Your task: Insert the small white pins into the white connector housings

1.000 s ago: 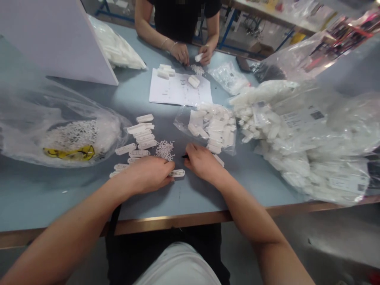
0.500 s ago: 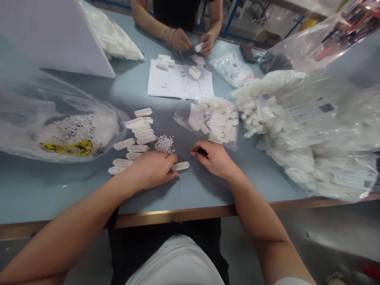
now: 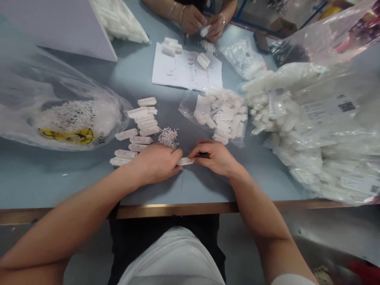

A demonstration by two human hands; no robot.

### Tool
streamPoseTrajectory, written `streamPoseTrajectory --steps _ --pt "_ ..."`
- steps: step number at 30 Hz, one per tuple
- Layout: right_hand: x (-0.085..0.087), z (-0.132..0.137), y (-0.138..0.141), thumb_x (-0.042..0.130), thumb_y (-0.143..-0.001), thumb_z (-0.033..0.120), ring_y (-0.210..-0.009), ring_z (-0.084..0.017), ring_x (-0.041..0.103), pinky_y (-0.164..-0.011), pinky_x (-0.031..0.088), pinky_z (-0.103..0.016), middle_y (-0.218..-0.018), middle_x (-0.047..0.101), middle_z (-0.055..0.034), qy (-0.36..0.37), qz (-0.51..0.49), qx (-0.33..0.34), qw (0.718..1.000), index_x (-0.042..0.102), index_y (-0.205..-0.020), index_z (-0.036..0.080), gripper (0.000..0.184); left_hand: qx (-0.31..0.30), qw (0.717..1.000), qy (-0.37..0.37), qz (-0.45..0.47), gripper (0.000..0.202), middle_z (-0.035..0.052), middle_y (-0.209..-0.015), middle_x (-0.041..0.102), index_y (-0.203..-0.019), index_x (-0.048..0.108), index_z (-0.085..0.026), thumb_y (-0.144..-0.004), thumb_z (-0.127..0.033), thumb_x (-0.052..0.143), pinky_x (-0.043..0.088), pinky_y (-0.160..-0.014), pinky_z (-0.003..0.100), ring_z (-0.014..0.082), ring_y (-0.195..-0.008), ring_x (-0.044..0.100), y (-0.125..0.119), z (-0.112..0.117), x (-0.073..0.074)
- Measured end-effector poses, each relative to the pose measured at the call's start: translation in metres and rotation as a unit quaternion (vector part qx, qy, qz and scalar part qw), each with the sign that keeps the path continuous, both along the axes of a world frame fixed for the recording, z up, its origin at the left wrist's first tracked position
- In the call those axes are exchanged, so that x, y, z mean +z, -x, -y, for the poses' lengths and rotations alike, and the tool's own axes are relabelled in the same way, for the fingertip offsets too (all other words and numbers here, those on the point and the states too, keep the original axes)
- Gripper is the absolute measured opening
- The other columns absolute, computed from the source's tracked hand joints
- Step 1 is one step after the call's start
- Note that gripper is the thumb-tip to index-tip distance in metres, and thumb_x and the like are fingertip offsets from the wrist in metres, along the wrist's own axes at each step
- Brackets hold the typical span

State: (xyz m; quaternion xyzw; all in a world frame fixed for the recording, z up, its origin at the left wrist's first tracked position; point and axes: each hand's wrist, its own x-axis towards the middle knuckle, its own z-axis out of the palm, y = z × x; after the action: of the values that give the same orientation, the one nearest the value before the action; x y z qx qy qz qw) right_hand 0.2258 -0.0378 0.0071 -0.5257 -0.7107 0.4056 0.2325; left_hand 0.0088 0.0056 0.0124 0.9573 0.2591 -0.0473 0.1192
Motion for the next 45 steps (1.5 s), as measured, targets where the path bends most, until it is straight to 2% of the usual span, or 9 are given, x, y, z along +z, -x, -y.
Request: streamPoseTrajectory --steps 9,21,29,33,39,45 --pt "0.0 0.002 0.003 0.06 -0.075 0.008 -0.072 -0.01 0.059 -0.069 0.043 -0.022 -0.083 0.066 0.0007 0.018 0.002 -0.001 1.0 0.073 -0.082 0.02 0.019 -0.025 0.999 -0.033 -0.002 0.029 0.008 -0.074 0.066 -0.091 0.059 -0.014 -0.091 -0.042 0.051 0.047 -0.065 0.035 0.0258 -0.072 0.065 0.003 0.003 -0.005" --pt "0.002 0.0 0.004 0.059 -0.076 0.008 -0.07 -0.008 0.057 -0.068 0.041 -0.02 -0.08 0.065 0.0021 0.021 0.009 0.019 1.0 0.071 -0.078 0.019 0.016 -0.022 0.999 -0.023 -0.011 0.028 0.0087 -0.073 0.066 -0.087 0.058 -0.014 -0.091 -0.041 0.052 0.047 -0.065 0.035 0.0256 -0.073 0.065 -0.001 0.004 0.0" --pt "0.009 -0.006 0.005 0.061 -0.073 0.016 -0.066 -0.01 0.053 -0.061 0.038 -0.021 -0.073 0.063 0.0031 0.117 0.034 0.024 0.992 0.065 -0.076 0.018 0.005 -0.046 0.997 -0.056 0.029 0.022 0.0085 -0.069 0.064 -0.082 0.058 -0.015 -0.092 -0.031 0.047 0.046 -0.061 0.035 0.0238 -0.065 0.063 -0.002 0.008 -0.002" --pt "0.011 -0.01 0.004 0.063 -0.074 0.022 -0.062 -0.01 0.05 -0.057 0.035 -0.022 -0.069 0.061 0.0036 0.149 0.056 0.021 0.987 0.063 -0.076 0.018 0.004 -0.048 0.997 -0.055 0.019 0.021 0.009 -0.07 0.065 -0.082 0.059 -0.014 -0.092 -0.029 0.048 0.047 -0.062 0.034 0.0233 -0.067 0.063 -0.002 0.008 -0.002" --pt "0.011 -0.009 0.002 0.062 -0.081 0.034 -0.071 -0.012 0.056 -0.063 0.038 -0.024 -0.08 0.067 0.0007 0.144 0.048 0.017 0.988 0.067 -0.086 0.02 0.016 -0.023 0.999 -0.021 -0.02 0.027 0.0088 -0.074 0.067 -0.09 0.059 -0.013 -0.091 -0.039 0.051 0.048 -0.062 0.036 0.0268 -0.071 0.066 -0.001 0.002 -0.001" --pt "0.009 -0.011 0.007 0.063 -0.081 0.034 -0.063 -0.011 0.052 -0.058 0.033 -0.024 -0.072 0.065 0.0024 0.104 0.103 0.018 0.989 0.064 -0.079 0.019 0.015 -0.023 0.999 -0.022 -0.029 0.028 0.0104 -0.076 0.068 -0.091 0.06 -0.013 -0.093 -0.038 0.048 0.048 -0.063 0.037 0.0281 -0.074 0.067 -0.004 0.004 -0.001"
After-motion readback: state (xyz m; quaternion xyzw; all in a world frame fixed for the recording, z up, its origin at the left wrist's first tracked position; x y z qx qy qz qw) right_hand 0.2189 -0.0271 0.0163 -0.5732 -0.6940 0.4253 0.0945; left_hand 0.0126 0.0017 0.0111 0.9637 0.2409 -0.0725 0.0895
